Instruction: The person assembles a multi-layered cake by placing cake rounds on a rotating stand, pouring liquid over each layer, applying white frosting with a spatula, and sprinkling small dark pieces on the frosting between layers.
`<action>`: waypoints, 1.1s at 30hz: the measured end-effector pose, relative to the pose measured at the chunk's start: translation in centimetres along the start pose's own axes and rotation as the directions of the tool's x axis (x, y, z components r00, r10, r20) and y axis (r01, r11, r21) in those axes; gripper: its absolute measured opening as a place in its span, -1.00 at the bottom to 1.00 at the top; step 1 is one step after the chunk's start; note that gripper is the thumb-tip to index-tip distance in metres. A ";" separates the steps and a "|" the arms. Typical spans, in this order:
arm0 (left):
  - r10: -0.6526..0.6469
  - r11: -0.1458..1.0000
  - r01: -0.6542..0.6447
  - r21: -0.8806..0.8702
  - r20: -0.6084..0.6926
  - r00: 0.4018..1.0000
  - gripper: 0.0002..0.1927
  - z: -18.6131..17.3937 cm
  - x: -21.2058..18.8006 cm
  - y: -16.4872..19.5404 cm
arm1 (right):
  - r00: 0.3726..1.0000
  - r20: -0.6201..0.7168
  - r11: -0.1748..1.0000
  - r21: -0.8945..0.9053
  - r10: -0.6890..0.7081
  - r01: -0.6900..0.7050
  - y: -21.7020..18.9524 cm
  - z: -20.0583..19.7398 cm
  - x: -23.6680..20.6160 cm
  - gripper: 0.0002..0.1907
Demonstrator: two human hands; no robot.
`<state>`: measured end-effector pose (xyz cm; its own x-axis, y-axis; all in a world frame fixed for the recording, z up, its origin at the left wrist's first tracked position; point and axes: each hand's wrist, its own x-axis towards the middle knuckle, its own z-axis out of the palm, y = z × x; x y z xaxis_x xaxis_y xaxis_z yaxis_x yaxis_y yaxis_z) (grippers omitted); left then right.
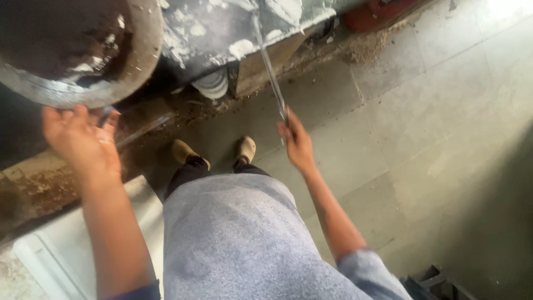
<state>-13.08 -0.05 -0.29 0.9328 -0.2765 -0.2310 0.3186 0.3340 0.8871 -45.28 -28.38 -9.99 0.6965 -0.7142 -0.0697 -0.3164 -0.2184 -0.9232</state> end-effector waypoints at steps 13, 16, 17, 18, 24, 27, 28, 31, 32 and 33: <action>-0.102 0.992 0.103 -0.068 0.009 0.995 -0.55 -2.3 1.8 2.0 | 0.897 0.152 0.834 0.329 0.416 -0.443 3.2 -0.6 -1.9 -0.57; -0.049 0.998 0.050 -0.048 0.022 0.999 -0.58 -2.7 4.4 3.5 | 0.833 0.084 0.766 0.351 0.546 -0.538 1.6 -1.1 -5.2 -0.55; -0.036 0.998 0.038 -0.054 0.047 0.998 -0.59 -2.8 5.5 3.8 | 0.840 0.078 0.762 0.383 0.536 -0.522 0.5 -0.9 -5.4 -0.54; -0.039 0.999 0.039 -0.017 0.017 0.999 -0.61 -2.8 6.9 4.1 | 0.882 0.077 0.814 0.354 0.465 -0.460 -0.8 -0.9 -4.4 -0.55; 0.000 0.971 -0.040 0.234 0.170 0.986 -0.67 -2.3 15.8 7.5 | 0.987 0.128 0.993 0.064 0.094 -0.102 -12.8 0.9 7.2 -0.58; 0.006 0.878 -0.128 0.461 0.256 0.967 -0.68 -0.8 18.7 8.8 | 0.978 0.181 0.993 -0.074 0.108 -0.096 -19.9 2.3 12.9 -0.58; -0.025 0.886 -0.115 0.449 0.293 0.956 -0.70 -0.3 19.6 9.2 | 0.970 0.216 0.987 -0.137 0.110 -0.081 -22.0 2.8 14.0 -0.57; -0.058 0.890 -0.118 0.440 0.366 0.929 -0.68 0.0 20.4 10.0 | 0.950 0.234 0.959 -0.240 0.205 -0.148 -26.8 3.8 14.2 -0.57; -0.060 0.889 -0.123 0.441 0.379 0.923 -0.66 -0.2 20.3 9.8 | 0.950 0.215 0.933 -0.327 0.226 -0.148 -27.8 3.9 13.5 -0.57; 0.006 0.856 -0.167 0.489 0.314 0.949 -0.65 -0.6 19.7 9.3 | 0.949 0.197 0.900 -0.411 0.245 -0.147 -28.3 3.8 12.4 -0.58</action>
<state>8.36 -1.87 3.13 0.8350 -0.5431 -0.0883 0.0343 -0.1087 0.9935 -25.23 -28.51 13.85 0.7104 -0.6008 -0.3666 -0.6516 -0.3647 -0.6651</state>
